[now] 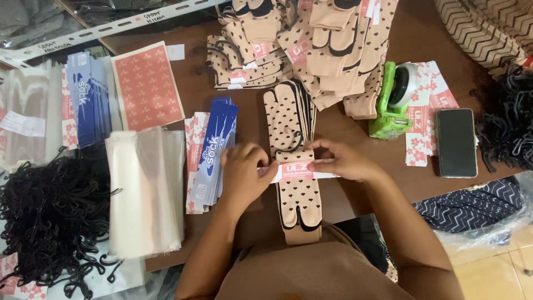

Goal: Attaching cardboard tags to pairs of socks and stacking them on a work table

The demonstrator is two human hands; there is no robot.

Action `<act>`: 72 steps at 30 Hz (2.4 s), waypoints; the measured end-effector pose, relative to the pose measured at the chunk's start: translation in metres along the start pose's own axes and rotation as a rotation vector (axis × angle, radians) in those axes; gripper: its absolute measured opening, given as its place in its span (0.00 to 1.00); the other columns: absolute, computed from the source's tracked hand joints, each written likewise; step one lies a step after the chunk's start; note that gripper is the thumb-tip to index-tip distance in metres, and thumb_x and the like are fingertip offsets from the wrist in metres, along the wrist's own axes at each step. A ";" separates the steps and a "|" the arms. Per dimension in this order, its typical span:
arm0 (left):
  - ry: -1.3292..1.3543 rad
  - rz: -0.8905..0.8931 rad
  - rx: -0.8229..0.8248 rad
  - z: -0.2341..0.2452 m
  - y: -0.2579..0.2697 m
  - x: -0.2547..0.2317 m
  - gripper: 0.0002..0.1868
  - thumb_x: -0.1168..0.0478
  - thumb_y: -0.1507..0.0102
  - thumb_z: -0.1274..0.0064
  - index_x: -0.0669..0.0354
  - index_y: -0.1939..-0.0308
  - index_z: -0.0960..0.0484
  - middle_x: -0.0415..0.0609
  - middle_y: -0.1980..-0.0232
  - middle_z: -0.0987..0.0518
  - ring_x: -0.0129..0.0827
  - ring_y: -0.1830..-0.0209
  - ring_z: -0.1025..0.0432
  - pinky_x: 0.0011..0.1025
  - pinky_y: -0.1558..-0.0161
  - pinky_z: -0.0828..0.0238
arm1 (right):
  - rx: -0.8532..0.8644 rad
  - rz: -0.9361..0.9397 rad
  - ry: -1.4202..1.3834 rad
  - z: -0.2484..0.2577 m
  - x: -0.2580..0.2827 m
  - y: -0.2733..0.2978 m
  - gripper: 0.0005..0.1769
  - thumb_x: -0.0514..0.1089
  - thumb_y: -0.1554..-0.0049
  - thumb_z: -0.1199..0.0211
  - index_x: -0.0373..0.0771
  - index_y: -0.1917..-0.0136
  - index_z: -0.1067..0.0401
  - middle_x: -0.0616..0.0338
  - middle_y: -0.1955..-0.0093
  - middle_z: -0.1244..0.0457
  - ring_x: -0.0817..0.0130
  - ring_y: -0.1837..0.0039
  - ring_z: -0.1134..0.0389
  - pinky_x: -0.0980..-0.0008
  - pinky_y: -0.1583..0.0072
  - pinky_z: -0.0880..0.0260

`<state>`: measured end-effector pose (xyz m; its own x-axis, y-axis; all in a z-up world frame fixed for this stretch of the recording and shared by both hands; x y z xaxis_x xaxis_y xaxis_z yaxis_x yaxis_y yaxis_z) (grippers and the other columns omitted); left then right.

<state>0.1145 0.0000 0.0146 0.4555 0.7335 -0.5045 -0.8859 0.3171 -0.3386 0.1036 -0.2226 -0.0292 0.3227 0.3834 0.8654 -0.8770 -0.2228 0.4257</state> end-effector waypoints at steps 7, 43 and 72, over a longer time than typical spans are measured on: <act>0.329 0.367 0.470 -0.039 0.007 0.031 0.32 0.38 0.49 0.32 0.45 0.45 0.17 0.53 0.64 0.16 0.56 0.57 0.20 0.45 0.56 0.25 | 0.092 -0.030 0.255 -0.006 -0.020 -0.003 0.28 0.56 0.51 0.25 0.40 0.42 0.23 0.44 0.60 0.30 0.56 0.57 0.29 0.61 0.62 0.27; 0.502 0.002 0.103 -0.030 0.001 -0.006 0.12 0.64 0.38 0.38 0.52 0.50 0.14 0.41 0.62 0.18 0.41 0.47 0.25 0.39 0.42 0.33 | -0.226 0.624 0.480 -0.020 0.044 0.007 0.29 0.55 0.56 0.20 0.43 0.55 0.36 0.57 0.59 0.33 0.50 0.54 0.27 0.53 0.51 0.28; 0.389 -0.030 0.157 -0.043 -0.002 -0.006 0.15 0.63 0.45 0.34 0.50 0.54 0.12 0.45 0.64 0.18 0.43 0.45 0.26 0.41 0.40 0.34 | -0.321 0.307 0.459 0.005 0.115 0.044 0.14 0.36 0.47 0.33 0.50 0.49 0.17 0.51 0.59 0.26 0.52 0.56 0.23 0.58 0.53 0.21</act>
<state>0.1174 -0.0310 -0.0155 0.4541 0.4504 -0.7687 -0.8606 0.4450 -0.2476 0.1044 -0.1931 0.0903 -0.0828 0.7058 0.7035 -0.9913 -0.1308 0.0146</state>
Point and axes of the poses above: each hand's wrist, its own y-axis away from the middle knuckle, its own z-axis out of the back of the hand, x = y × z, the point moved 9 cm from there along -y, towards the middle knuckle
